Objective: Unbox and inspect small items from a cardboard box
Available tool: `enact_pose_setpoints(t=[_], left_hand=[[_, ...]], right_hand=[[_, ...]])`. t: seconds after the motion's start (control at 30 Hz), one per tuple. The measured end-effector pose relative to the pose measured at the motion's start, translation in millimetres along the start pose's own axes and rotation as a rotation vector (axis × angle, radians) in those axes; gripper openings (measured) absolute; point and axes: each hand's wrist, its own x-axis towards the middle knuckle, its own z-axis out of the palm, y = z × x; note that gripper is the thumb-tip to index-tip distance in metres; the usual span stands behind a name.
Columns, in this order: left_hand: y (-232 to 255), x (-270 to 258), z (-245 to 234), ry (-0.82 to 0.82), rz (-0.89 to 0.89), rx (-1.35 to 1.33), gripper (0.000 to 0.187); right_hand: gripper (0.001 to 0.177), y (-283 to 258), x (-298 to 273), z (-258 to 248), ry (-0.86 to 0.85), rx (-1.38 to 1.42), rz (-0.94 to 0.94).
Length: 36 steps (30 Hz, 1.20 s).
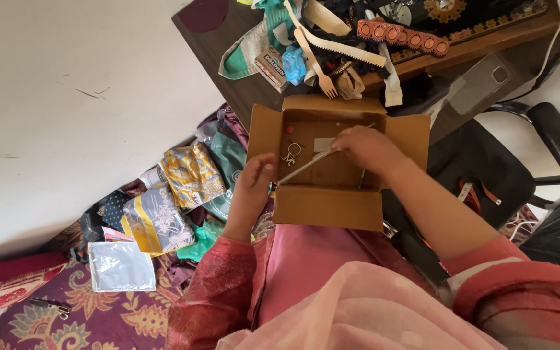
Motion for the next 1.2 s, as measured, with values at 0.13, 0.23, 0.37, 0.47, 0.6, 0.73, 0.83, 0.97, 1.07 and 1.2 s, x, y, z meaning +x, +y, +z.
enact_pose_setpoints(t=[0.13, 0.23, 0.37, 0.47, 0.6, 0.73, 0.83, 0.97, 1.07, 1.2], left_hand=[[-7.4, 1.7, 3.1, 0.026, -0.068, 0.156, 0.032], [-10.1, 0.9, 3.3, 0.039, -0.088, 0.183, 0.033], [-1.0, -3.3, 3.3, 0.027, -0.072, 0.212, 0.034], [-6.3, -2.9, 7.4, 0.003, -0.056, 0.252, 0.037], [-15.4, -0.8, 14.6, -0.063, 0.006, 0.368, 0.037], [-32.0, 1.5, 20.4, -0.114, 0.057, 0.467, 0.038], [-49.6, 7.7, 22.5, -0.127, 0.074, 0.500, 0.041], [-48.8, 9.6, 22.9, -0.118, 0.080, 0.452, 0.044], [-34.2, 12.5, 25.4, -0.101, 0.119, 0.429, 0.042], [-42.4, 40.1, 55.8, -0.135, 0.227, 0.499, 0.042]], right_hand=[[0.029, 26.1, 13.4, 40.2, -0.045, -0.300, -0.058], [0.035, 33.1, 19.4, 53.8, -0.099, -0.447, 0.004], [0.038, 40.4, 20.1, 62.7, -0.077, -0.404, 0.080], [0.037, 34.2, 19.6, 61.1, -0.065, -0.419, 0.099], [0.037, 35.3, 22.0, 68.9, -0.066, -0.466, 0.091], [0.036, 32.5, 20.5, 69.5, -0.077, -0.482, 0.078], [0.035, 11.1, 15.8, 40.9, -0.113, -0.412, 0.095], [0.039, 11.0, -5.8, -0.1, 0.132, 0.348, 0.291], [0.036, 34.1, -30.2, -13.4, 0.305, 0.166, 0.042], [0.023, 41.0, -52.6, -28.8, 0.431, 0.151, 0.111]])
